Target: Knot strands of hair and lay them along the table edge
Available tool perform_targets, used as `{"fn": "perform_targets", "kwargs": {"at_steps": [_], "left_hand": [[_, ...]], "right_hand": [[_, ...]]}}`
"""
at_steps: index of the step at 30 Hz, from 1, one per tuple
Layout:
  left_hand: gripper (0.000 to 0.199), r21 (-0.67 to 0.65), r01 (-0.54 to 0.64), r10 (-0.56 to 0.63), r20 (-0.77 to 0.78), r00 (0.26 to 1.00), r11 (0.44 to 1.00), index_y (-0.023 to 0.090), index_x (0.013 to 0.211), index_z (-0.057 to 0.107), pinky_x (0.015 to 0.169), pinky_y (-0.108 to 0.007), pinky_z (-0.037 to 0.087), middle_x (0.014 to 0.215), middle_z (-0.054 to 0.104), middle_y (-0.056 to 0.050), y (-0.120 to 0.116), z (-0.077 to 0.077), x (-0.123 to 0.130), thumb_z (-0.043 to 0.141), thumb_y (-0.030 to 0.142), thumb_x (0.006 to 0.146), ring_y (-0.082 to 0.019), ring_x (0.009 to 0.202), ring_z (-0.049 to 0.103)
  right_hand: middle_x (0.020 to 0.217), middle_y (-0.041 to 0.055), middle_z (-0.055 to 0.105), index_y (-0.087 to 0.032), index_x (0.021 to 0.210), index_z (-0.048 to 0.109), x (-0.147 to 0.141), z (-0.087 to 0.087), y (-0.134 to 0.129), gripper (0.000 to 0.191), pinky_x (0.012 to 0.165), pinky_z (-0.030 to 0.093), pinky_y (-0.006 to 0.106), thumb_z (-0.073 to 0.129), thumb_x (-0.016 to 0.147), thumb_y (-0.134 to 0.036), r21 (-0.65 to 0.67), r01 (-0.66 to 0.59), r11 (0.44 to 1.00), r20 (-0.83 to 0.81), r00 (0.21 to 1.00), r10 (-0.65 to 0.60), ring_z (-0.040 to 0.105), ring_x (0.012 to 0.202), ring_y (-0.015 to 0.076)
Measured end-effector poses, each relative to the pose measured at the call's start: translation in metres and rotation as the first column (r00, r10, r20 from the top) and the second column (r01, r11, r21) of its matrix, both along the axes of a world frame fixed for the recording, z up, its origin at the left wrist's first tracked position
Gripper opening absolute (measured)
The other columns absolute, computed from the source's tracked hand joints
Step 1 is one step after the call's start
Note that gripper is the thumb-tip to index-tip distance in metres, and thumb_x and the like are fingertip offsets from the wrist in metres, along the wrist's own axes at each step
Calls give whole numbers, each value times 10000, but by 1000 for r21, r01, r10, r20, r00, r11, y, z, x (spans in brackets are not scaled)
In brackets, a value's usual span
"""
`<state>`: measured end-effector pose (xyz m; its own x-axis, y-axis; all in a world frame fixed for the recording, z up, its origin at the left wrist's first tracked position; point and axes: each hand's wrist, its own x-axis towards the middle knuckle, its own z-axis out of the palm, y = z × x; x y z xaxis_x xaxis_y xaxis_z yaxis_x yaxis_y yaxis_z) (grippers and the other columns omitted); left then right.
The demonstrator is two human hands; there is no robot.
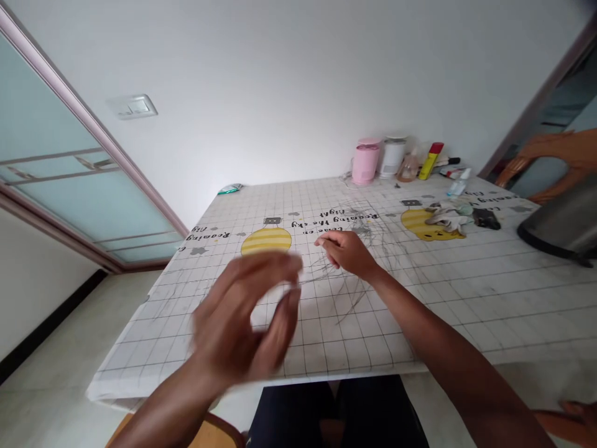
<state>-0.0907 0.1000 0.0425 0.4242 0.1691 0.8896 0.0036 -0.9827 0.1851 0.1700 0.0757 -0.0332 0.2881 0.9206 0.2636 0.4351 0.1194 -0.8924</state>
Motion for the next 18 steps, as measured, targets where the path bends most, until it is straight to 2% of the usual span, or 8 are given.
{"fn": "perform_targets", "kwargs": {"at_steps": [4,5,7,10,13,15,16,18], "left_hand": [[410,-102,-22,-3,-235,972,995,266,1488,624,914,-440,688,1497,650,-138,62,-36,32,564,197,1088,-267,1175,742],[378,-131,0,-40,-306,951,991,240,1457,651,944,-459,678,1491,656,-153,78,-46,38,548,212,1095,-289,1227,727],[308,-161,49,-101,-332,938,986,238,1340,735,984,-471,652,1352,733,-142,102,-64,42,550,233,1094,-301,1203,739],[259,-233,129,-205,-339,918,964,256,1237,798,931,-430,636,1199,786,-123,117,-78,40,593,271,1079,-285,1067,768],[248,-341,176,-292,-327,899,923,264,1178,832,863,-387,612,1100,806,-103,122,-85,40,606,293,1082,-256,962,763],[212,-472,173,-314,-238,919,864,250,1143,846,848,-373,606,1023,812,-93,124,-90,44,666,326,1058,-244,915,753],[203,-560,171,-311,-163,936,810,235,1125,848,841,-368,609,987,811,-90,125,-92,47,705,350,1039,-238,890,750],[231,-737,210,-291,19,957,643,198,1082,842,821,-360,621,929,804,-88,127,-95,55,767,400,1000,-222,834,745]], "right_hand": [[541,-47,589,-214,875,730,-26,25,7,253,503,437,246,586,1034,-349,-70,-147,987,96,984,153,546,464,121],[548,-46,587,-217,862,714,-29,28,10,243,486,427,241,593,1030,-345,-89,-164,982,97,980,172,552,467,123],[561,-37,592,-221,820,682,-30,29,17,237,452,404,237,629,1013,-349,-155,-191,969,82,975,205,557,469,129],[544,-31,591,-222,814,697,-23,26,26,247,431,398,247,681,991,-393,-260,-237,936,36,966,255,521,440,131],[572,-10,642,-202,942,765,-9,28,27,354,473,461,278,649,1025,-526,-280,-345,896,-81,938,336,543,453,148],[683,45,728,-171,1032,781,4,31,23,513,558,544,320,590,1043,-647,-237,-373,897,-224,919,323,637,535,180],[750,77,761,-156,1053,782,12,32,21,586,606,577,342,566,1039,-701,-207,-348,915,-300,912,279,679,586,197],[807,111,773,-139,1016,785,28,29,18,682,639,598,350,557,1006,-782,-134,-211,968,-417,898,138,704,630,208]]}}
